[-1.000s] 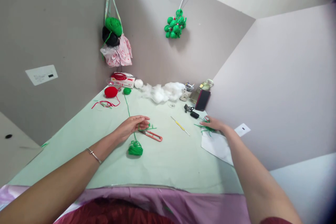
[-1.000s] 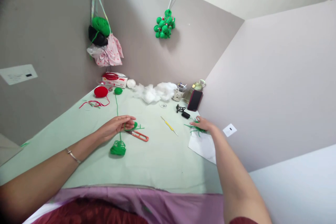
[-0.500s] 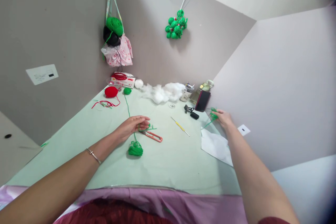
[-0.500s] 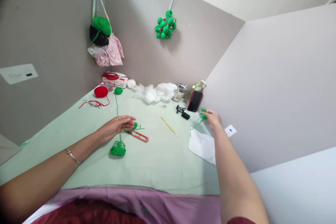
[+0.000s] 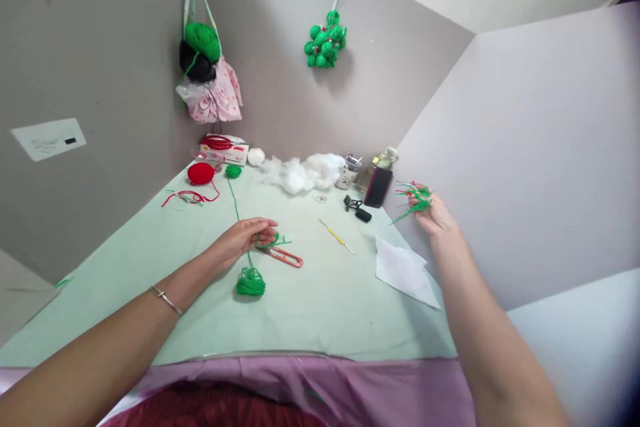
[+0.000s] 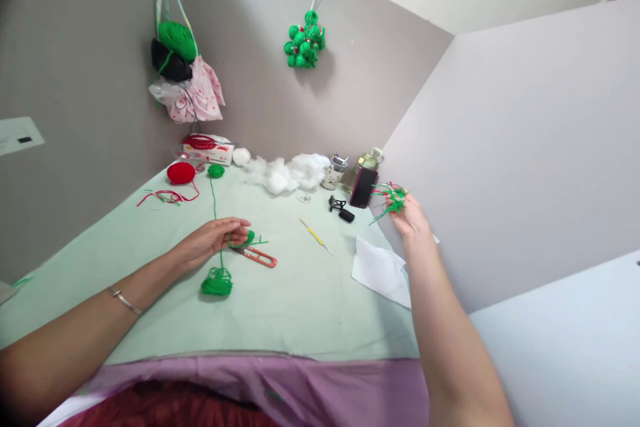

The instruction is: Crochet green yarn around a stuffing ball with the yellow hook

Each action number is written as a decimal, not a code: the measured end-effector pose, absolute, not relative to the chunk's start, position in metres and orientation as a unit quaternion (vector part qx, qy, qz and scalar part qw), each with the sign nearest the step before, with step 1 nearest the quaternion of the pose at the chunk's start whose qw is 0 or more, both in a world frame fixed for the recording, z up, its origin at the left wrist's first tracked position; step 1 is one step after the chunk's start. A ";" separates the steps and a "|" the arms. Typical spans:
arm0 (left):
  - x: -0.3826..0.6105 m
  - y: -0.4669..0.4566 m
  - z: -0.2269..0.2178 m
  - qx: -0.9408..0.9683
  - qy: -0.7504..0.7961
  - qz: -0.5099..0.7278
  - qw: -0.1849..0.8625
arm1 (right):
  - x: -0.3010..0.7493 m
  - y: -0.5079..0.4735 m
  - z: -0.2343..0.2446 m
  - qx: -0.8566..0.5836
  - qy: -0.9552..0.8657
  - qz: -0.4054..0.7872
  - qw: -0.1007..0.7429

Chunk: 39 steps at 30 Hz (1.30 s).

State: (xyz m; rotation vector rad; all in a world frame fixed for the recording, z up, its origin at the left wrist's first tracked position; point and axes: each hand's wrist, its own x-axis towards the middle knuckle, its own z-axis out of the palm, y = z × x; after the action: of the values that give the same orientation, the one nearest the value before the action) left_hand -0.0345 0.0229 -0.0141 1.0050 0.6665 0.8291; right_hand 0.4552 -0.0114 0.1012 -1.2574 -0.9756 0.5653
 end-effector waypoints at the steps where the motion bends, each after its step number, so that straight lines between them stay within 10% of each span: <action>1: -0.035 0.023 -0.015 0.459 0.304 0.377 0.745 | 0.445 -0.019 0.093 -0.566 -0.439 0.254 0.650; 14: -0.034 0.023 -0.013 0.452 0.314 0.373 0.747 | 0.316 -0.142 -0.010 -0.658 -0.622 0.196 0.376; 29: -0.033 0.015 0.000 0.458 0.335 0.384 0.729 | 0.319 -0.200 0.021 -0.614 -0.584 0.357 0.393; 35: -0.032 0.019 -0.002 0.461 0.344 0.370 0.729 | 0.297 -0.280 0.000 -0.542 -0.584 0.600 0.074; 39: -0.030 0.019 -0.001 0.474 0.353 0.360 0.722 | 0.286 -0.331 -0.065 -0.622 -0.550 0.540 -0.135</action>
State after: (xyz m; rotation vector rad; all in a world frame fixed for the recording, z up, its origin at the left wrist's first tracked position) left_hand -0.0304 0.0186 -0.0011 1.0462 0.7794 0.7960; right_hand 0.2860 -0.3314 -0.0648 -2.1435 -1.8948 1.8604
